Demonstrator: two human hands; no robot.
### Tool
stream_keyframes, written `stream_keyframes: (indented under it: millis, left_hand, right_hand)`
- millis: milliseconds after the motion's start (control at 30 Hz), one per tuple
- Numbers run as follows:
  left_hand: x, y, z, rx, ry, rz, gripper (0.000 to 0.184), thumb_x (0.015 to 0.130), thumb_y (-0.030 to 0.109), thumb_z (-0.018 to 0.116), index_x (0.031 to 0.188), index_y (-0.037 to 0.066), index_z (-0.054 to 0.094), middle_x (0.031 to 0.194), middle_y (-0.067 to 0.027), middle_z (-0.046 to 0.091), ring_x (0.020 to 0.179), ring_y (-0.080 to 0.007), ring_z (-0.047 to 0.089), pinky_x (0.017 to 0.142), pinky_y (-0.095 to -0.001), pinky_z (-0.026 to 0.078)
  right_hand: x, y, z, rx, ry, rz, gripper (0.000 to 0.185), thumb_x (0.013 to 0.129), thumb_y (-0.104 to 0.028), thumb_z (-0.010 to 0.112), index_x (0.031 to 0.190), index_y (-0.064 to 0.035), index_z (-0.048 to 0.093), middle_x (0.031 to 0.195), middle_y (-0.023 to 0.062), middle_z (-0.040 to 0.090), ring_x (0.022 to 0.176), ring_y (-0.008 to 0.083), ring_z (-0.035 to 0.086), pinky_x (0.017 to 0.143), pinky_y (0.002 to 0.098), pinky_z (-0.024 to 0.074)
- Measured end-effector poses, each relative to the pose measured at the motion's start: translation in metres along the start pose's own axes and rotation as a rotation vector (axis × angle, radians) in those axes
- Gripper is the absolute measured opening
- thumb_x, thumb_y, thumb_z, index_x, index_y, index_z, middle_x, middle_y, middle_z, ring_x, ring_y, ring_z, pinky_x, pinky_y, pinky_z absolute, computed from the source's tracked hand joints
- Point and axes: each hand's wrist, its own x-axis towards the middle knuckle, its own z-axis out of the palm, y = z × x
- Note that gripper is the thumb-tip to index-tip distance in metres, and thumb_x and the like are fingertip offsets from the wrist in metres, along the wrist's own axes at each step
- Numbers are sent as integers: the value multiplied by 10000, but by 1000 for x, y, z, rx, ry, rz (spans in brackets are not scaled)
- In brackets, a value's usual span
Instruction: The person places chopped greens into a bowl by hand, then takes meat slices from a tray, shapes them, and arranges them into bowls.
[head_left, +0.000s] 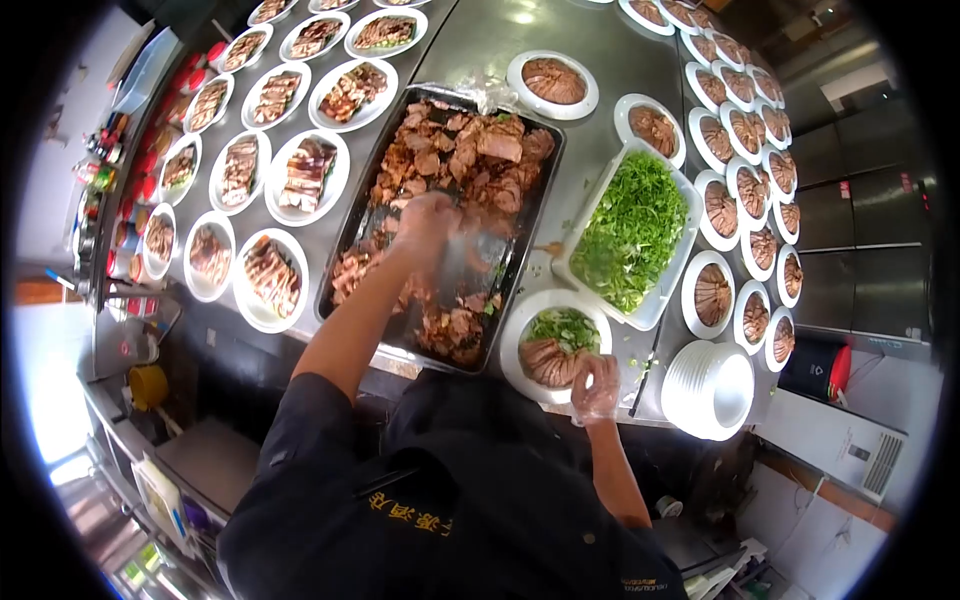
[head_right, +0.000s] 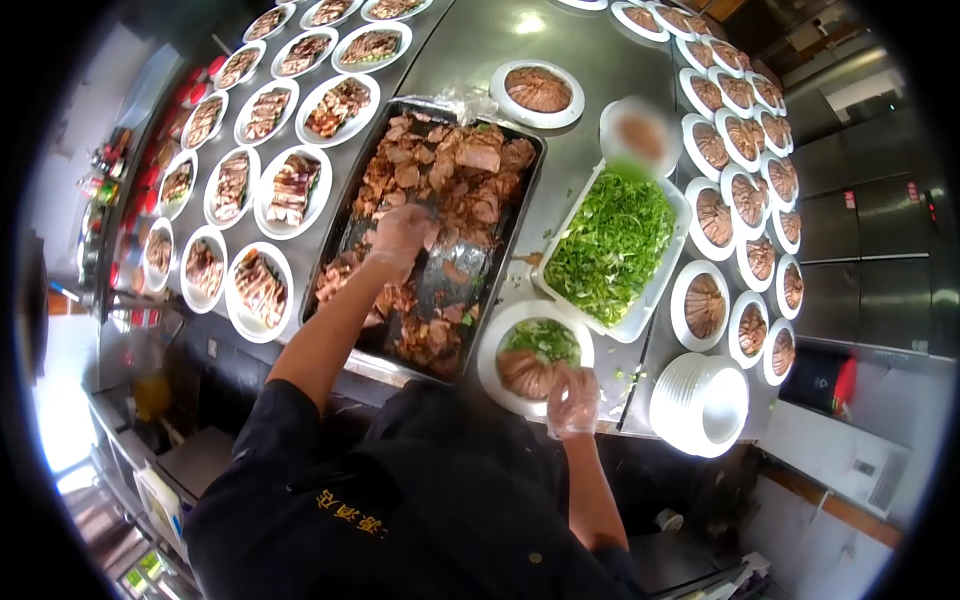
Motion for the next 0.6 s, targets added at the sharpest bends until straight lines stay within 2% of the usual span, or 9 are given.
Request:
stream_keyframes:
  millis: [33, 100, 167, 200, 267, 333, 367, 467, 600]
  left_hand:
    - [22, 12, -6, 224, -19, 193, 293, 954, 221, 735, 1204, 72, 775, 1182, -164, 769, 1146, -354, 719, 1023, -439, 553]
    - [75, 26, 4, 433, -48, 417, 328, 959, 228, 727, 1254, 90, 763, 1222, -176, 760, 1175, -368, 709, 1051, -451, 544]
    - [131, 26, 34, 228, 76, 399, 431, 968, 275, 709, 1364, 104, 709, 1295, -192, 742, 1208, -404, 692, 1090, -479, 528]
    - [149, 35, 39, 217, 54, 421, 431, 968, 275, 709, 1364, 104, 709, 1295, -192, 742, 1208, -404, 692, 1090, -479, 528]
    - [171, 55, 45, 401, -146, 338, 511, 979, 334, 689, 1428, 90, 662, 1405, -204, 695, 1284, -406, 660, 1112, -487, 521]
    - [176, 78, 39, 472, -208, 301, 545, 977, 343, 700, 1439, 60, 645, 1477, -212, 647, 1376, -392, 609, 1130, -474, 508]
    - [167, 97, 24, 504, -248, 295, 556, 931, 340, 765, 1396, 59, 648, 1423, -212, 675, 1365, -382, 621, 1146, -463, 504]
    - [154, 98, 26, 549, -246, 333, 470, 941, 341, 779, 1302, 62, 669, 1307, -205, 727, 1329, -370, 647, 1137, -465, 507]
    - [152, 88, 26, 625, -261, 456, 359, 1031, 322, 664, 1261, 47, 676, 1292, -216, 725, 1288, -387, 657, 1070, -487, 529]
  right_hand:
    - [1, -12, -5, -47, 12, 48, 161, 909, -40, 651, 1068, -58, 633, 1016, 162, 642, 947, 384, 630, 822, 512, 538]
    - [0, -29, -6, -115, 40, 118, 173, 916, -24, 647, 1086, -50, 641, 992, 155, 646, 931, 378, 633, 809, 513, 545]
    - [-3, -49, -2, -111, 125, 264, 147, 924, 0, 636, 1061, -49, 624, 971, 149, 640, 905, 359, 636, 770, 481, 542]
    - [-5, -59, -1, -129, 140, 287, 147, 924, 0, 636, 1061, -49, 624, 971, 149, 640, 905, 359, 636, 770, 481, 542]
    - [-5, -86, -2, -124, 168, 379, 145, 926, 17, 635, 1054, -48, 620, 961, 145, 635, 855, 336, 633, 733, 460, 536]
    - [-12, -98, 0, -156, 186, 401, 169, 918, 23, 648, 1072, -46, 631, 954, 143, 637, 801, 315, 626, 703, 443, 536]
    - [-15, -104, 0, -199, 178, 384, 200, 910, 34, 655, 1090, -45, 623, 965, 137, 633, 801, 306, 625, 706, 433, 542]
    - [-17, -119, 0, -243, 175, 421, 238, 895, 50, 672, 1107, -45, 619, 974, 133, 632, 799, 307, 628, 708, 431, 550]
    - [-10, -120, 7, -256, 194, 418, 192, 915, 17, 677, 1087, -65, 659, 939, 121, 636, 767, 315, 638, 678, 442, 541]
